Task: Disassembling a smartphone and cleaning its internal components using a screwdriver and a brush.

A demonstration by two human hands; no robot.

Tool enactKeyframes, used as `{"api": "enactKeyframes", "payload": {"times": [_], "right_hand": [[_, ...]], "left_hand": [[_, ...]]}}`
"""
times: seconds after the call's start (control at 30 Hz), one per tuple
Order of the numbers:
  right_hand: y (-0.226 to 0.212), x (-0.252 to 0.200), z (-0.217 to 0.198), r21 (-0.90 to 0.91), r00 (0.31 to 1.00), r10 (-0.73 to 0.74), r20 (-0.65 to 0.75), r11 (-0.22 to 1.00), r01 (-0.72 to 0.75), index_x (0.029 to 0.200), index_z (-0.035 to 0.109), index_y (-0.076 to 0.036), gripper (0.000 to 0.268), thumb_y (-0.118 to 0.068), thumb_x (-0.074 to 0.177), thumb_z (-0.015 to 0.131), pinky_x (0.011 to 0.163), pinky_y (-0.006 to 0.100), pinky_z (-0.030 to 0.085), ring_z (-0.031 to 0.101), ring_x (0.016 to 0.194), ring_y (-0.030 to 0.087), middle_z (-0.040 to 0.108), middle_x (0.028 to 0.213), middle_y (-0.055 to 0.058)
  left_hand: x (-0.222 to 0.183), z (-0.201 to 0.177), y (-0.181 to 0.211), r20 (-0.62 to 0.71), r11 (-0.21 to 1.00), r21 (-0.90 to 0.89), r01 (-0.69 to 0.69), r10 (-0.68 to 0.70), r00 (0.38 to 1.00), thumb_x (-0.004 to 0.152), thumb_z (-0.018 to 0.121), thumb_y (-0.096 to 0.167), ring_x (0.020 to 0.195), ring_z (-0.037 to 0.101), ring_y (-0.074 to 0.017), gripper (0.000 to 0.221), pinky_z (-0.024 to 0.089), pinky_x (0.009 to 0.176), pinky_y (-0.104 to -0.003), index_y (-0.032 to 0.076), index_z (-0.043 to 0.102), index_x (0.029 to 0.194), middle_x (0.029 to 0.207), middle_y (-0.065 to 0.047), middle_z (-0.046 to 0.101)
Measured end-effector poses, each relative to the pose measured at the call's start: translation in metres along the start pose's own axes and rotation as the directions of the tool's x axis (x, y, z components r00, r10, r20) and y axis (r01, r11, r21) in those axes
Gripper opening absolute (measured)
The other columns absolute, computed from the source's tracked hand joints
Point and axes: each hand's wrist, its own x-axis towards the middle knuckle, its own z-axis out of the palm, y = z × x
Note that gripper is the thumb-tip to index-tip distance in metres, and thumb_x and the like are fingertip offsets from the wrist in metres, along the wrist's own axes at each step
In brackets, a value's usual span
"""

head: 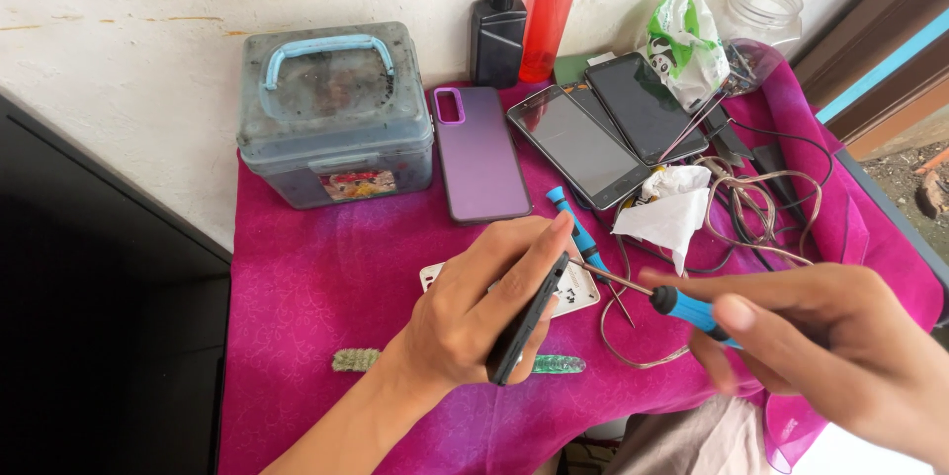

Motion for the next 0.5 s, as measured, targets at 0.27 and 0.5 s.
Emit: {"api": "enactKeyframes", "payload": {"times": [0.27, 0.5], "right_hand": [[-0.012, -0.003, 0.011, -0.149, 0.986, -0.007, -0.168, 0.989, -0.018, 0.107, 0.097, -0.007, 0.034, -0.014, 0.078, 0.082, 0.035, 0.031, 0.032, 0.041, 0.046, 0.012, 0.053, 0.046, 0.003], [-0.039, 0.001, 0.027, -0.496, 0.861, -0.499, -0.101, 0.775, 0.391, 0.111, 0.075, -0.001, 0.038, -0.011, 0.075, 0.077, 0.056, 0.019, 0.060, 0.074, 0.058, 0.007, 0.085, 0.106, 0.004]], "left_hand": [[-0.001, 0.000, 0.001, 0.014, 1.000, 0.007, -0.020, 0.020, 1.000, 0.119, 0.041, 0.011, 0.105, 0.068, -0.0383, 0.041, 0.065, 0.097, -0.046, -0.008, 0.031, 0.155, 0.117, -0.028, 0.063], [0.001, 0.000, 0.006, -0.037, 1.000, 0.007, 0.010, -0.010, 0.999, 0.116, 0.040, 0.013, 0.103, 0.072, -0.0368, 0.040, 0.068, 0.094, -0.041, -0.011, 0.038, 0.147, 0.115, -0.029, 0.065]]}}
